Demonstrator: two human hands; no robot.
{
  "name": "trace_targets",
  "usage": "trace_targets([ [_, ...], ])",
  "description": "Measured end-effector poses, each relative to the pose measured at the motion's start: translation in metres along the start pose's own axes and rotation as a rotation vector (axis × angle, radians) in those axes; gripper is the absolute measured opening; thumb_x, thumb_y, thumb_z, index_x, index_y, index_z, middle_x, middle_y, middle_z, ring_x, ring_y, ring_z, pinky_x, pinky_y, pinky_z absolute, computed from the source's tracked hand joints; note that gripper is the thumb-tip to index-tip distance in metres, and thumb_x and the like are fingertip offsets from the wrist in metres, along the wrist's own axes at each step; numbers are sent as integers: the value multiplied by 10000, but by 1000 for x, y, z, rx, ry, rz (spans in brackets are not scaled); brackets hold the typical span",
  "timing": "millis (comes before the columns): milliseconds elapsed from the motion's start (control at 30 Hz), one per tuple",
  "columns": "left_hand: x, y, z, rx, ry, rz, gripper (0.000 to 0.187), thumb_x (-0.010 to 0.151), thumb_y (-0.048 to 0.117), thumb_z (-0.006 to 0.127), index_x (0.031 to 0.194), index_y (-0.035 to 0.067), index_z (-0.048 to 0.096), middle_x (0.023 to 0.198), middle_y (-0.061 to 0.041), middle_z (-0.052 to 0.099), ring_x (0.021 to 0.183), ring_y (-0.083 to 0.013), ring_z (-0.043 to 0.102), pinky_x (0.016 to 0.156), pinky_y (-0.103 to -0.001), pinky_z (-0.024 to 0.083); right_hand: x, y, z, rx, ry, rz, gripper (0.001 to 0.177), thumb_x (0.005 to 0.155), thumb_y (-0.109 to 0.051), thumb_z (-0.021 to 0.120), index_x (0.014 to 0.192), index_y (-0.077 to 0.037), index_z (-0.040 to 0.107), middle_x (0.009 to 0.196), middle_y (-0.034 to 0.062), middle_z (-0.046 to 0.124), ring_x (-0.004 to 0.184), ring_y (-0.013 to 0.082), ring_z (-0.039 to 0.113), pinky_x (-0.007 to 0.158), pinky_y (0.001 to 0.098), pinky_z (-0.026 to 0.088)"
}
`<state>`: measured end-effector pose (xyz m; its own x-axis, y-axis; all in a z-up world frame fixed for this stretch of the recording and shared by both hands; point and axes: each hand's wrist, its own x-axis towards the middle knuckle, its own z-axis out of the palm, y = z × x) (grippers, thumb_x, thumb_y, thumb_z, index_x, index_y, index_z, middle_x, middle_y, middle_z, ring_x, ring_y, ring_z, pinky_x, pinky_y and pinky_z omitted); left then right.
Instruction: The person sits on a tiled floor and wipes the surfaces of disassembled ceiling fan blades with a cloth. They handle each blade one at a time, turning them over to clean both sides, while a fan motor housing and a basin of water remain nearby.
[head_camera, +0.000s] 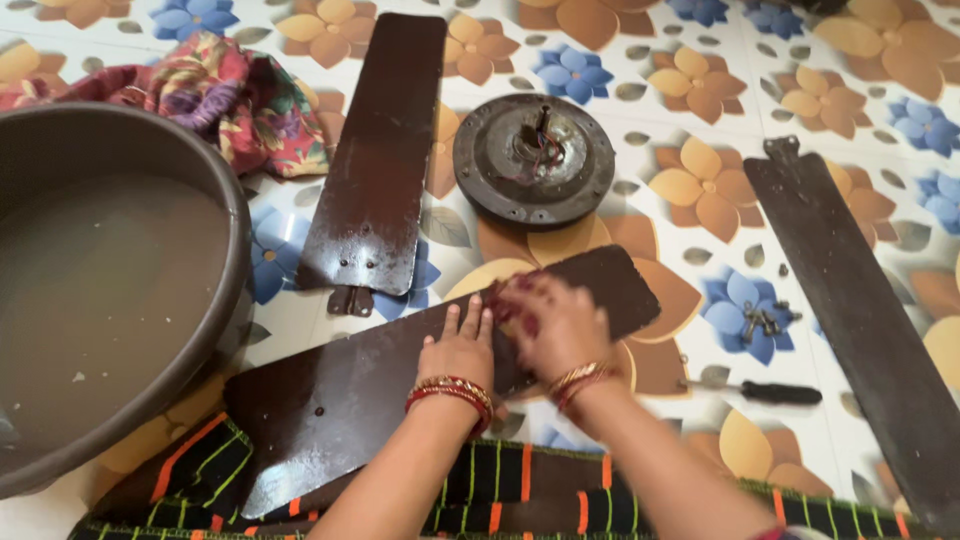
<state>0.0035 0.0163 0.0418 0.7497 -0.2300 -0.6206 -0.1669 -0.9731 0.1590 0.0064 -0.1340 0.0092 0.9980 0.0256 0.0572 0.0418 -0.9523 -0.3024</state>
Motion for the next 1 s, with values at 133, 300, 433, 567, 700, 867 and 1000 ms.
trace_targets([
  [133, -3, 3, 2, -31, -7, 7, 1430, 595, 427, 1000, 1640, 173, 58, 1733, 7, -59, 1589, -237, 66, 1228, -494, 285, 42, 66, -35, 66, 81, 117, 258, 945, -273, 633, 1150, -371, 754, 1354, -55, 660, 1133, 281, 665, 987, 466, 543],
  [300, -3, 4, -3, -8, -24, 11, 1427, 622, 406, 1002, 1645, 147, 41, 1730, -30, -70, 1582, -270, 69, 1221, -506, 284, 50, 67, -35, -57, 39, 369, 318, 858, -305, 716, 1167, -366, 757, 1261, 46, 641, 1093, 344, 611, 993, 448, 513],
  [433, 2, 6, 2, 2, -25, 9, 1421, 614, 397, 1004, 1648, 150, 60, 1737, -29, -62, 1581, -277, 89, 1211, -518, 309, 9, 19, -2, -74, -16, 108, 349, 808, -335, 764, 1151, -391, 734, 1297, -7, 623, 1130, 318, 588, 942, 520, 498],
  [567, 3, 2, 2, -22, -3, 9, 1447, 587, 410, 1012, 1645, 150, 61, 1738, -20, -67, 1586, -264, 76, 1215, -503, 308, 13, 33, -2, -39, -49, 75, 443, 765, -336, 779, 1198, -416, 732, 1305, -5, 624, 1123, 307, 599, 932, 506, 514],
  [700, 0, 3, 3, -24, -6, 12, 1432, 602, 435, 1002, 1638, 147, 57, 1732, -27, -68, 1587, -253, 65, 1219, -507, 297, 54, 105, -25, 24, 119, 200, 348, 857, -315, 726, 1204, -336, 745, 1271, 89, 646, 1091, 334, 661, 985, 452, 536],
  [867, -1, 7, 1, 1, -27, -7, 1449, 596, 379, 1018, 1648, 125, 55, 1736, -70, -64, 1579, -298, 86, 1206, -532, 306, 43, 93, -18, -131, 61, 218, 274, 855, -332, 754, 1128, -313, 768, 1199, 86, 667, 1069, 320, 662, 973, 453, 541],
  [1000, 0, 7, 2, 4, 16, -1, 1437, 587, 391, 1011, 1642, 114, 77, 1734, -82, -48, 1576, -306, 105, 1197, -539, 320, -18, 38, 7, -18, 51, 10, 367, 758, -279, 783, 1120, -336, 773, 1234, 66, 665, 993, 351, 623, 886, 466, 536],
])
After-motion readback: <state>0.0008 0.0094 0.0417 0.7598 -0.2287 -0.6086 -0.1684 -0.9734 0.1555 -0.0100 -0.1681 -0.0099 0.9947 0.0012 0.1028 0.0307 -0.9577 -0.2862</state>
